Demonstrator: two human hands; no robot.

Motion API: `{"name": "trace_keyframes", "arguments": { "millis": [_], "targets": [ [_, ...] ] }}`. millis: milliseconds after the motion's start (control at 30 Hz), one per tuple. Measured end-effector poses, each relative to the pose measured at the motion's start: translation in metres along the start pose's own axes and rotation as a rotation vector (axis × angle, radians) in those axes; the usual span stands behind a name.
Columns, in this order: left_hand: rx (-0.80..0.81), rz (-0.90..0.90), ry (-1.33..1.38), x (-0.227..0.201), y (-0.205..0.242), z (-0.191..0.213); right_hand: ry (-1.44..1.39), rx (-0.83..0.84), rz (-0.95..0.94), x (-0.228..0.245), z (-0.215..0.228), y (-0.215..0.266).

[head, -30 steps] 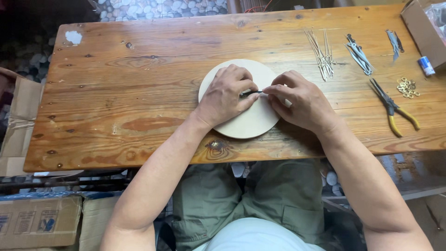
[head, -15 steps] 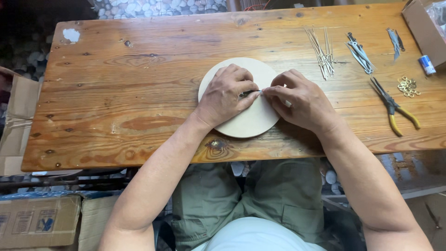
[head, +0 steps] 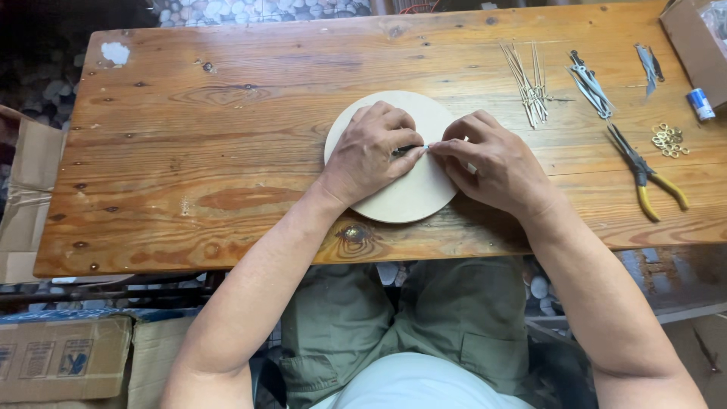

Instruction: The person assembles a clock mechanism on a round wooden board. They insert a metal spindle into the center, attach a metal hand, and secure it with a small nut. The person repeatedly adjusts and tests the hand's movement.

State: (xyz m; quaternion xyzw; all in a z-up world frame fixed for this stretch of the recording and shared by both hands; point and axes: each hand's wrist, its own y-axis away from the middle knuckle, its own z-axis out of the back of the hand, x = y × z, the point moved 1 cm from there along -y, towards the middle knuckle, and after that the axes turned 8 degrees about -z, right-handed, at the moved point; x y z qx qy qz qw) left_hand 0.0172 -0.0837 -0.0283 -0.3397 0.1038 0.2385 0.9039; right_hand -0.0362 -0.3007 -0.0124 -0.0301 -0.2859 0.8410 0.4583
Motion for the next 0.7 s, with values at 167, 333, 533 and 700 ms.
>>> {"name": "trace_keyframes", "arguments": {
  "millis": [167,333,533,700],
  "targets": [
    [0.004,-0.008,0.003,0.0036,0.0006,-0.0015,0.003,0.007,-0.003,-0.0015,-0.0014,0.0007],
    [0.019,-0.003,-0.002,0.0021,-0.0003,-0.0008,0.001,0.01,-0.021,-0.0005,-0.0018,0.0014],
    [0.036,0.01,-0.002,0.0032,0.0006,-0.002,-0.026,0.019,-0.051,0.0012,0.0004,-0.0009],
    [0.025,-0.016,-0.002,0.0018,0.0011,0.0006,-0.156,0.002,-0.113,0.0022,0.0029,-0.0021]
  ]
}}
